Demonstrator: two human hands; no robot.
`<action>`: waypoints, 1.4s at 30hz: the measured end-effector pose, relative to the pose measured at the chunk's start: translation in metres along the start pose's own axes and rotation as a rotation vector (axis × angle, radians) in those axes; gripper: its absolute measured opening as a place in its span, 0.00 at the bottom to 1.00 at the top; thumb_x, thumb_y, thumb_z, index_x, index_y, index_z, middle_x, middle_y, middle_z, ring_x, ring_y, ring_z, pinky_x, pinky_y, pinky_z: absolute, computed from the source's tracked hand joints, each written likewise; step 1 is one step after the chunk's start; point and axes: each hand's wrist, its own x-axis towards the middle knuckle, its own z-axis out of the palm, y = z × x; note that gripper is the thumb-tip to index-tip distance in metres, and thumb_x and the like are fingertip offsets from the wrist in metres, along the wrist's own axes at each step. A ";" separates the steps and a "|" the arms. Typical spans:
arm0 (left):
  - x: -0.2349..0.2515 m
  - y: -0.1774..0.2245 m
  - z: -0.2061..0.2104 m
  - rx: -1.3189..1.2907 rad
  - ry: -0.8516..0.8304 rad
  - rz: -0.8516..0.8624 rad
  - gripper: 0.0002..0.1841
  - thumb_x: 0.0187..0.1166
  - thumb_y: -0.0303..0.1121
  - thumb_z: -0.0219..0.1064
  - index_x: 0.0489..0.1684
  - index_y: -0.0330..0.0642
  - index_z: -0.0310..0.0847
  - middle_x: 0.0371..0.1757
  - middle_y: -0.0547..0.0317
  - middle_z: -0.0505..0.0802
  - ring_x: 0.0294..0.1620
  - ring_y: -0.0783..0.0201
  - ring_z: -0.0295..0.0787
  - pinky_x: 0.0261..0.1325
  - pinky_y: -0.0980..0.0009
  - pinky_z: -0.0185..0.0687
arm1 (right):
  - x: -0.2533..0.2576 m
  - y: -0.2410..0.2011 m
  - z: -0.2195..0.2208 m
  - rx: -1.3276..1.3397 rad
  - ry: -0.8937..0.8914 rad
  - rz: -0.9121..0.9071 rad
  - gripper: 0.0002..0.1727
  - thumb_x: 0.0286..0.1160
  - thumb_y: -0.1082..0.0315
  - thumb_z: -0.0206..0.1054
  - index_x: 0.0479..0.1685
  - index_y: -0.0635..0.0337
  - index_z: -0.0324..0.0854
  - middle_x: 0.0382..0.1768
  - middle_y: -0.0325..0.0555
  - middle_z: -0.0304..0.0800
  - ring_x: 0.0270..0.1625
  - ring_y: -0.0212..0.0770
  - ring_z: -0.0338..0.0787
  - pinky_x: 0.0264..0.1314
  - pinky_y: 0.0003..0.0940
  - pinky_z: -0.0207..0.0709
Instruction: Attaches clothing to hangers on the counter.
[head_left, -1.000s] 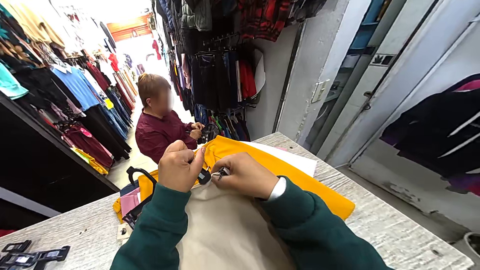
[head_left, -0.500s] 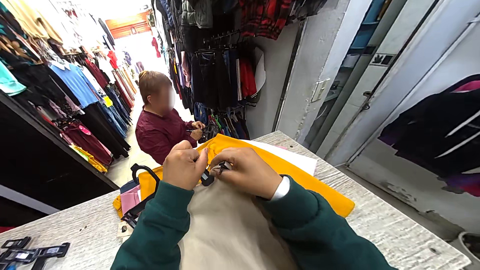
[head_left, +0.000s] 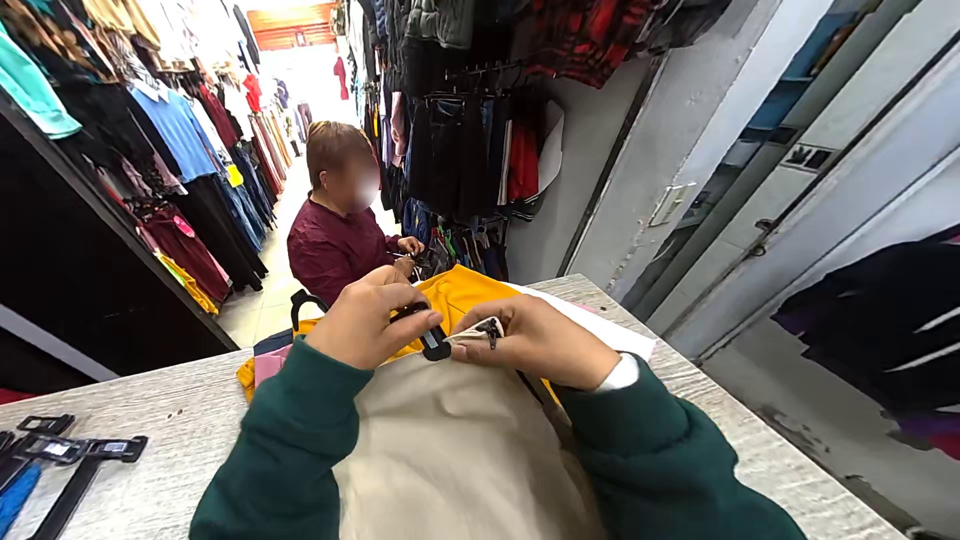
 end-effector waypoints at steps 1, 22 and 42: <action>-0.003 0.000 -0.008 -0.019 -0.049 0.014 0.11 0.76 0.39 0.72 0.42 0.42 0.94 0.43 0.57 0.93 0.44 0.69 0.90 0.47 0.72 0.86 | 0.000 0.000 0.000 -0.036 0.002 -0.049 0.06 0.66 0.59 0.81 0.36 0.48 0.94 0.24 0.30 0.91 0.25 0.26 0.86 0.27 0.28 0.79; -0.026 0.045 -0.026 0.276 -0.035 0.398 0.13 0.76 0.38 0.68 0.20 0.45 0.86 0.29 0.64 0.82 0.39 0.63 0.80 0.42 0.70 0.75 | -0.021 -0.036 0.009 -0.709 0.176 -0.803 0.06 0.65 0.66 0.70 0.31 0.47 0.94 0.32 0.30 0.87 0.42 0.33 0.84 0.58 0.45 0.69; -0.077 0.075 -0.107 0.342 0.737 -0.013 0.14 0.86 0.37 0.65 0.57 0.37 0.88 0.55 0.56 0.93 0.57 0.64 0.89 0.62 0.65 0.86 | 0.001 0.030 -0.008 -0.498 -0.003 0.015 0.16 0.79 0.70 0.70 0.64 0.62 0.82 0.42 0.51 0.94 0.43 0.51 0.95 0.51 0.59 0.88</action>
